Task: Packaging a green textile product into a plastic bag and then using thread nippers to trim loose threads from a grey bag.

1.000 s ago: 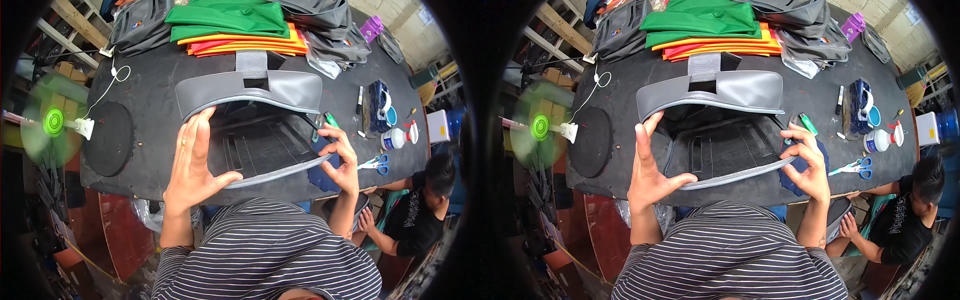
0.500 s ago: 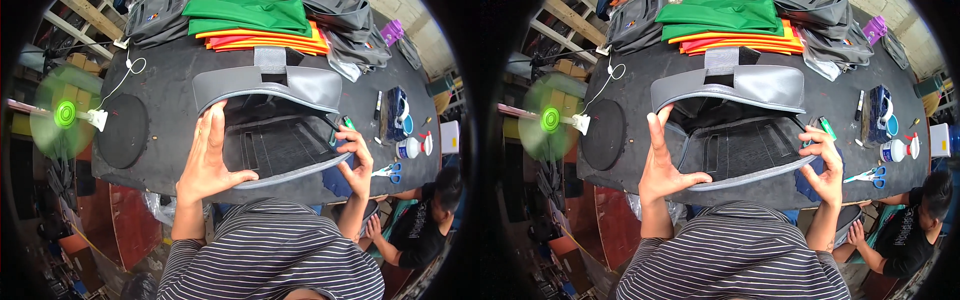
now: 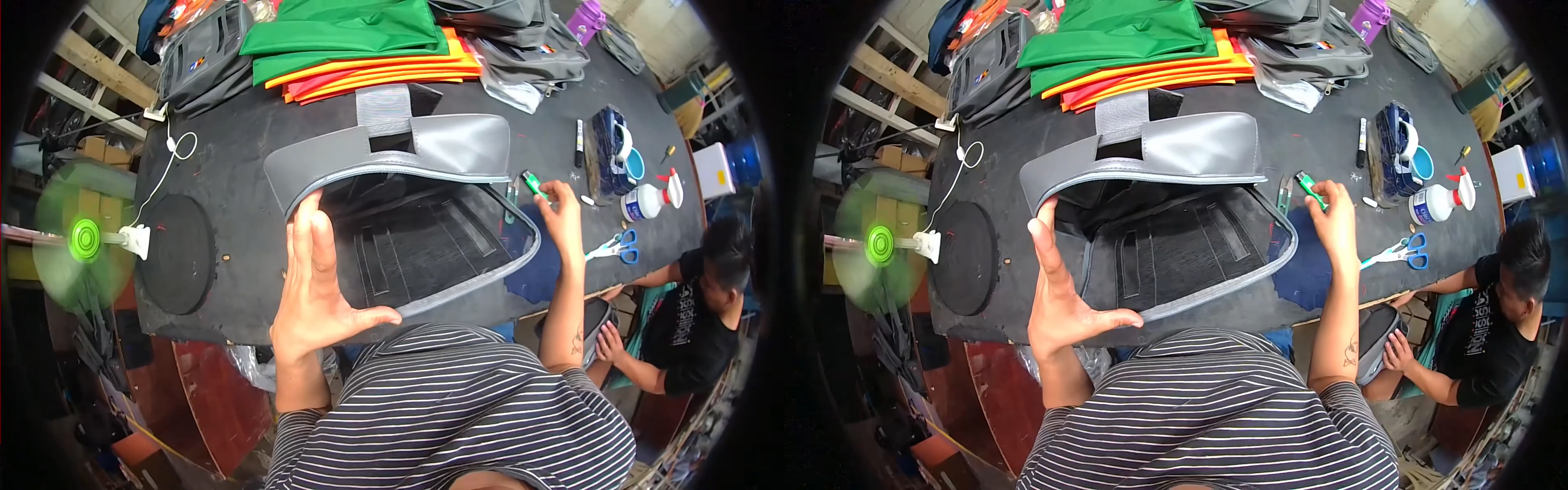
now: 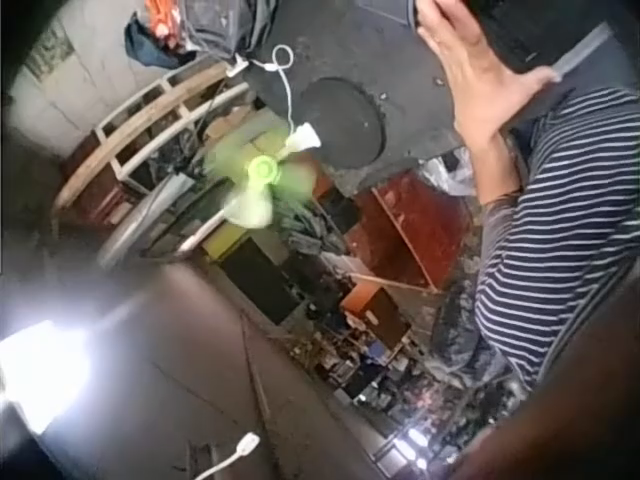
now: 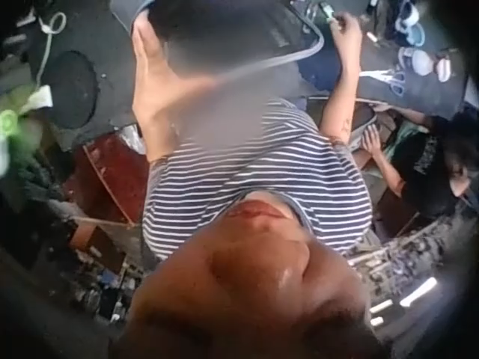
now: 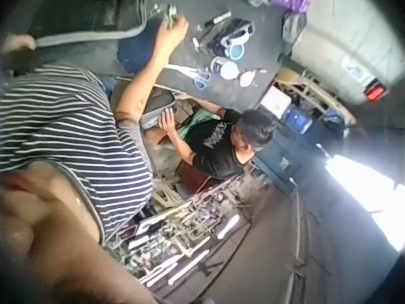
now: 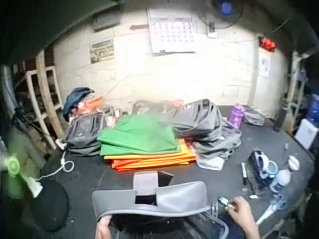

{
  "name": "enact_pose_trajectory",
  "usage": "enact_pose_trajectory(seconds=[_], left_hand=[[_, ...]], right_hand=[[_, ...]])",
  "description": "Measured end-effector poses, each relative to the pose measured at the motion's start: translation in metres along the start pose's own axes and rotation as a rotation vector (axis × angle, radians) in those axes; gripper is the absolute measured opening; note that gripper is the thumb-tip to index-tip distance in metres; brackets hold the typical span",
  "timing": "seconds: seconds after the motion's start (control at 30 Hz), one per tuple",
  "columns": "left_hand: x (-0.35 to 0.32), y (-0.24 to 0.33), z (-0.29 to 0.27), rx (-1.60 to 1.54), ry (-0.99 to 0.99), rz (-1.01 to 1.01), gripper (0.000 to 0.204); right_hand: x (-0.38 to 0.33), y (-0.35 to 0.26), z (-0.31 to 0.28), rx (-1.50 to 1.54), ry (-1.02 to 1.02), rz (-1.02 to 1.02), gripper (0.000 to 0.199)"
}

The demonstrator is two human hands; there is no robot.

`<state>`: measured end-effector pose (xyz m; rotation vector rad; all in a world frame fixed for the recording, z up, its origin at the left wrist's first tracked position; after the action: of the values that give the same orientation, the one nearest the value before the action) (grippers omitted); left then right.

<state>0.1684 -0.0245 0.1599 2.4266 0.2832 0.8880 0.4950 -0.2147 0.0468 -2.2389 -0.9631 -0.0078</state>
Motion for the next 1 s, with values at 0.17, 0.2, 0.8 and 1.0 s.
enact_pose_trajectory(seconds=[0.17, 0.2, 0.8, 1.0], left_hand=[[-0.003, 0.004, 0.000, -0.001, 0.000, 0.010, 0.132], [-0.002, 0.004, 0.001, -0.007, -0.005, 0.021, 0.130], [0.018, 0.004, 0.007, -0.097, 0.020, -0.037, 0.091], [0.019, -0.012, 0.002, -0.418, 0.388, -0.095, 0.040]], right_hand=[[0.003, 0.018, 0.028, -0.409, 0.164, 0.092, 0.033], [0.003, 0.029, 0.037, -0.465, 0.164, 0.121, 0.035], [0.013, -0.206, 0.055, 0.143, -1.621, -0.423, 0.034], [0.025, -0.169, 0.132, -0.081, -1.276, -0.428, 0.056]])
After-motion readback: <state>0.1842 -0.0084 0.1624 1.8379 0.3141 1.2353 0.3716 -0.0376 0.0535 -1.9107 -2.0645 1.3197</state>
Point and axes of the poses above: each hand's wrist, its own x-axis towards the middle knuckle, its own z-axis out of the palm, y = z × x, the point moved 4 cm from there along x, towards the middle knuckle, and after that the axes turned 1 degree about -z, right-handed, at the moved point
